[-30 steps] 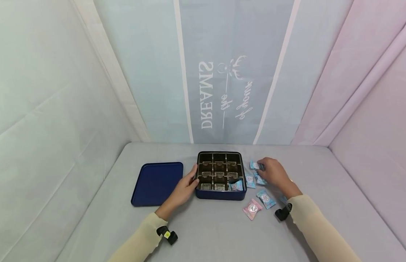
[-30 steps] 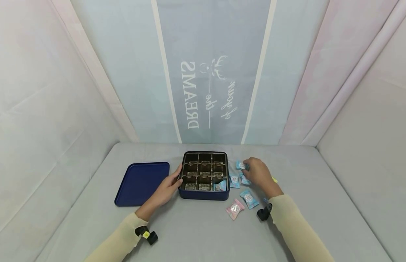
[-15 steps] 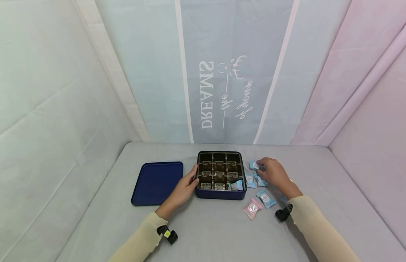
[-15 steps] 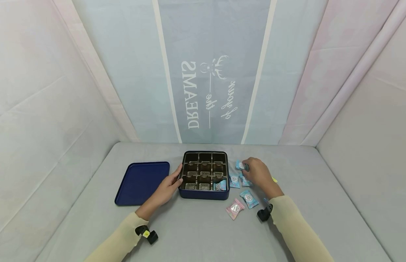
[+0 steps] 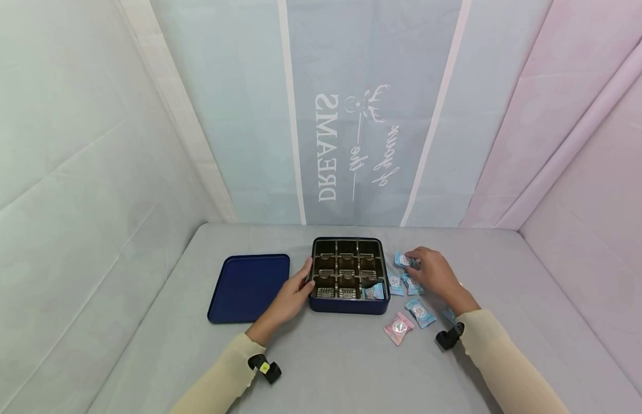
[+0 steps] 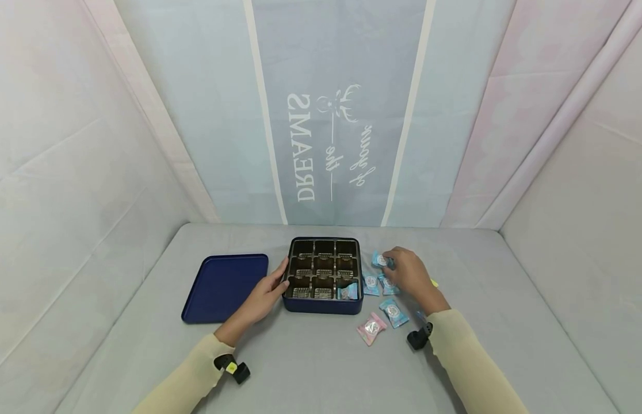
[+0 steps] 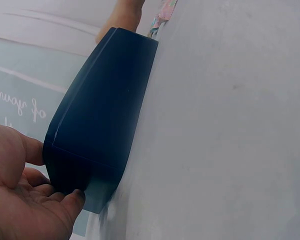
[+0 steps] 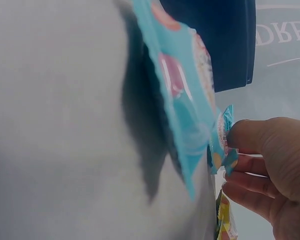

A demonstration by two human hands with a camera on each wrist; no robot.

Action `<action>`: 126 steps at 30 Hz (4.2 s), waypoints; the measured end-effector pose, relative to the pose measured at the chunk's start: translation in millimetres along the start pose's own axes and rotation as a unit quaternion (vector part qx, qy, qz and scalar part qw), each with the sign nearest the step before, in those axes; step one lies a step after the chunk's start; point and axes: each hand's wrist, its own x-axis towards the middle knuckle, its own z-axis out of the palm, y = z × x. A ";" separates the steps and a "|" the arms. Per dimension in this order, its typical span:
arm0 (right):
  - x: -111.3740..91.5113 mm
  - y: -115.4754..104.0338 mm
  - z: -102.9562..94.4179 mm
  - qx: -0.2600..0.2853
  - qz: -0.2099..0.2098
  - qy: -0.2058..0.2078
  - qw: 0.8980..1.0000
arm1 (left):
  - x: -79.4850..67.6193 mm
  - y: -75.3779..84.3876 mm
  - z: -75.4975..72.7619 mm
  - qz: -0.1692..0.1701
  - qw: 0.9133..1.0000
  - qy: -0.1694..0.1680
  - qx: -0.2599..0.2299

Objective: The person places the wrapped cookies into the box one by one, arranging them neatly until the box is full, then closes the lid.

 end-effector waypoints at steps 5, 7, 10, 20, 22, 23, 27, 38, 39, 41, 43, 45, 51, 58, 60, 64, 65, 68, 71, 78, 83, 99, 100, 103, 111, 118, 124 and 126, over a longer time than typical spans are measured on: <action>-0.6 -1.0 0.6 0.005 -0.001 -0.001 1.000 | -0.8 -0.3 -1.1 -0.003 1.000 0.001 0.002; -0.6 -1.7 0.4 0.007 -0.004 -0.002 1.000 | -1.4 -0.4 -1.4 -0.003 1.000 0.001 0.002; -1.8 -3.2 -1.1 0.010 -0.008 -0.001 1.000 | -1.8 0.2 -1.7 -0.003 1.000 0.000 0.001; -7.8 -5.3 -6.9 0.018 -0.017 0.013 1.000 | -1.1 2.4 0.2 0.011 1.000 -0.001 -0.003; -8.3 -6.4 -7.7 0.021 -0.016 0.008 1.000 | -1.4 2.8 0.2 0.011 1.000 -0.001 -0.004; -8.5 -7.0 -8.1 0.022 -0.014 0.006 1.000 | -1.3 2.8 0.2 0.008 1.000 -0.002 -0.002; -9.0 -10.8 -11.8 0.031 -0.026 0.005 0.999 | -0.1 3.5 -0.7 0.005 1.000 0.000 -0.001; -12.6 -24.6 -24.6 0.034 -0.051 0.006 0.998 | -0.4 3.2 -1.0 0.010 1.000 0.000 -0.007; -13.1 -26.0 -25.5 0.033 -0.053 0.006 0.998 | -0.5 3.5 -1.0 0.010 1.000 0.000 -0.008; -14.2 -29.7 -27.9 0.031 -0.057 0.007 0.998 | -0.4 4.4 -1.0 0.008 1.000 0.000 -0.008; -14.8 -33.5 -30.2 0.029 -0.061 0.008 0.998 | 0.3 5.6 -1.3 0.005 1.000 -0.002 -0.006; -15.0 -37.6 -32.6 0.027 -0.065 0.008 0.997 | 0.6 7.0 -1.7 0.002 1.000 -0.004 -0.005; -15.7 -49.5 -38.6 0.028 -0.074 0.003 0.997 | -6.5 27.8 -3.5 0.005 1.000 0.001 -0.024; -16.0 -60.0 -39.3 0.027 -0.093 -0.001 0.995 | -13.0 43.3 -6.2 -0.001 0.999 0.002 -0.041; -15.8 -62.2 -38.8 0.022 -0.098 -0.002 0.995 | -12.8 42.8 -6.2 -0.002 0.999 0.001 -0.043; -14.8 -66.4 -38.6 0.012 -0.109 0.000 0.994 | -12.0 43.0 -6.4 -0.004 0.999 -0.003 -0.048; -14.7 -67.7 -39.0 0.011 -0.111 0.000 0.994 | -11.8 43.6 -6.6 -0.004 0.999 -0.003 -0.049; -13.6 -70.4 -39.1 0.009 -0.116 -0.002 0.993 | -11.2 44.3 -7.0 -0.006 0.999 -0.004 -0.050; -12.0 -72.4 -38.6 0.007 -0.122 -0.010 0.992 | -11.1 45.2 -7.6 -0.005 0.999 -0.004 -0.048; -6.9 -75.7 -36.5 0.002 -0.138 -0.021 0.990 | -4.8 27.3 -4.3 -0.010 0.999 -0.008 -0.032; -4.8 -78.5 -34.8 0.004 -0.141 -0.029 0.990 | 0.2 9.1 -1.3 -0.005 1.000 -0.001 -0.024; 1.0 -81.4 -22.0 -0.013 -0.167 -0.029 0.985 | -0.8 7.4 -1.6 0.001 1.000 -0.008 -0.025; 1.2 -81.7 -21.6 -0.015 -0.169 -0.029 0.985 | -0.8 7.3 -1.7 0.001 1.000 -0.008 -0.025; 1.9 -83.1 -20.5 -0.018 -0.172 -0.029 0.985 | -0.9 7.2 -1.9 0.001 1.000 -0.008 -0.026; 4.0 -86.3 -18.9 -0.023 -0.172 -0.041 0.984 | -0.9 3.1 -1.0 0.002 0.999 -0.009 -0.034; 5.6 -86.4 -19.7 -0.032 -0.171 -0.049 0.983 | -11.9 39.0 -5.6 -0.002 0.999 -0.010 -0.047; 7.4 -87.0 -20.2 -0.046 -0.174 -0.051 0.982 | -12.0 40.3 -5.7 -0.005 0.999 -0.004 -0.048; 8.3 -88.0 -20.5 -0.048 -0.175 -0.052 0.982 | -11.6 40.7 -6.1 -0.005 0.999 -0.003 -0.049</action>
